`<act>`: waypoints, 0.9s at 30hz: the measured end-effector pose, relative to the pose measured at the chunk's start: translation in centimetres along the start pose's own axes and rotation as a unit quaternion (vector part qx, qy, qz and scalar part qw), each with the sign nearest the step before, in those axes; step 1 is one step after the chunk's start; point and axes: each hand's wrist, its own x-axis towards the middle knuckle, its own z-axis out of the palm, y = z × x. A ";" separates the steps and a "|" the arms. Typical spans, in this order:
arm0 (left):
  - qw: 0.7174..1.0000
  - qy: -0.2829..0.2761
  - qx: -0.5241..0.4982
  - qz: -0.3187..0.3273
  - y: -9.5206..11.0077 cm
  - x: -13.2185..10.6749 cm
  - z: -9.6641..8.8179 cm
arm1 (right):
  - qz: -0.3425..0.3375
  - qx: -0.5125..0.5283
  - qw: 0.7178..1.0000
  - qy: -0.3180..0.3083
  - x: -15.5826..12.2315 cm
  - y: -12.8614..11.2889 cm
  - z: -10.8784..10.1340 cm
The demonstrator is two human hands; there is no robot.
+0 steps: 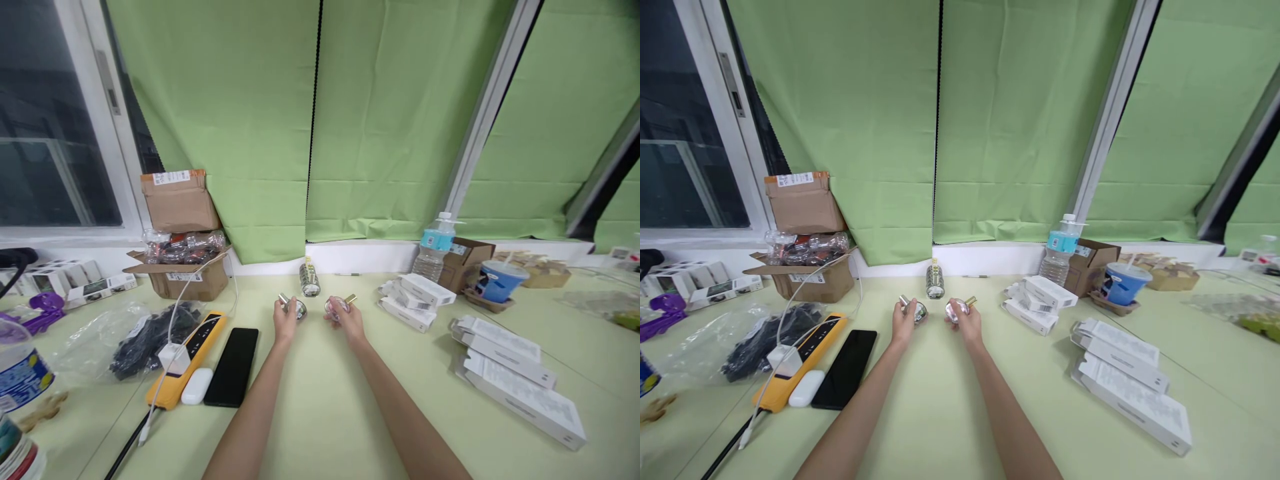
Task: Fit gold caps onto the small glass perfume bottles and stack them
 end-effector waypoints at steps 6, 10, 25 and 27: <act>0.987 -0.005 -0.113 -0.112 0.8 -0.6 0.6 | 0.064 0.222 0.971 -0.055 -0.6 0.4 1.5; 0.978 0.003 -0.178 -0.112 -0.1 -1.2 2.0 | 0.047 0.254 0.966 -0.028 -1.0 1.6 3.5; 0.944 -0.025 -0.304 -0.127 -1.4 -1.4 2.9 | -0.006 0.276 0.961 -0.007 -1.4 2.7 5.0; 0.943 -0.024 -0.303 -0.132 -1.4 -1.3 2.9 | -0.008 0.274 0.962 -0.006 -1.4 2.7 5.0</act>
